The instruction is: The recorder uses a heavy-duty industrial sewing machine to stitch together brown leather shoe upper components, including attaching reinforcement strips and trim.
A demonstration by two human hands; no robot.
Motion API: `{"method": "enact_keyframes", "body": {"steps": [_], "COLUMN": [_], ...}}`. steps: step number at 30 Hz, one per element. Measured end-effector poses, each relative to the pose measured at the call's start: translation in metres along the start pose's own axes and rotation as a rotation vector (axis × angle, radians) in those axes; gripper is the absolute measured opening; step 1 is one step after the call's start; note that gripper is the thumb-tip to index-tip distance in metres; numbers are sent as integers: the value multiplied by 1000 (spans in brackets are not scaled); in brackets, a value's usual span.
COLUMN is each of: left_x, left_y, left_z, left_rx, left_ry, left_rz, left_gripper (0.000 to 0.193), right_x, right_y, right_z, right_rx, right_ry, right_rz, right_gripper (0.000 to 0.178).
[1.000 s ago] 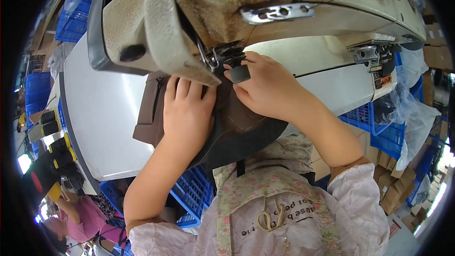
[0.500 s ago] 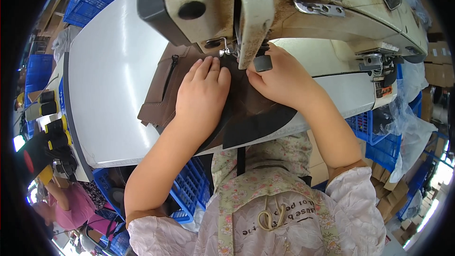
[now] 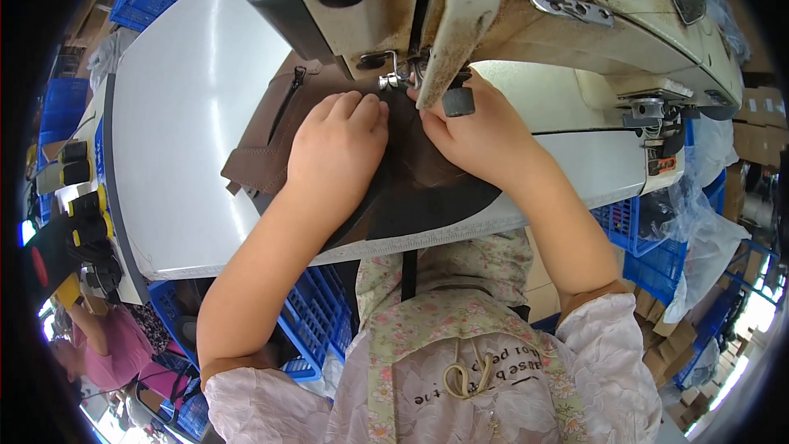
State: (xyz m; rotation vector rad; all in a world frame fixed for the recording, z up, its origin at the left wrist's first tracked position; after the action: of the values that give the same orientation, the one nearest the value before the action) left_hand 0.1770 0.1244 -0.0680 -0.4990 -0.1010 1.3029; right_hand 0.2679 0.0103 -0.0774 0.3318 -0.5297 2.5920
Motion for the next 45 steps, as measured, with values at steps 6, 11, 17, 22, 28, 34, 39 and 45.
{"method": "enact_keyframes", "body": {"steps": [6, 11, 17, 22, 28, 34, 39, 45], "left_x": [4, 3, 5, 17, 28, 32, 29, -46], "left_y": [-1, 2, -4, -5, -16, -11, -17, -9], "left_z": [4, 7, 10, 8, 18, 17, 35, 12], "left_rx": [42, 175, 150, 180, 348, 509, 750, 277], "left_ry": [-1, -2, -7, -43, -42, 9, 859, 7], "left_rz": [-21, -85, -154, -205, -290, -115, 438, -2], "left_gripper": [6, 35, 15, 15, 25, 30, 54, 43], "right_x": [-3, -7, 0, 9, 14, 3, 4, -1], "right_y": [3, 5, 11, 9, 10, 11, 14, 23], "right_z": [-1, -1, -5, -8, -14, -11, -9, -17], "right_rx": [-25, 109, -46, -80, -64, -4, 30, -98], "right_ry": [-16, -74, 4, 9, -35, -137, -194, -109], "right_rz": [-103, -144, -87, -78, -174, -152, -98, -28], "right_gripper": [20, 24, 11, 12, 14, 17, 20, 25]}}
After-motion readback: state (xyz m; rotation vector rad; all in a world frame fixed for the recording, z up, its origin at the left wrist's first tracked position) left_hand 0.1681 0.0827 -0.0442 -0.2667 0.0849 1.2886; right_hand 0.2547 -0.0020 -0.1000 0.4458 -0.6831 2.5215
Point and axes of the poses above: each hand's wrist, its own y-axis away from the middle knuckle, its own z-axis out of the back of the hand, x = y × z, the point moved 6 cm from there along -y, towards the middle knuckle, and after that the axes turned 15 degrees about y, right-handed, at the moved point
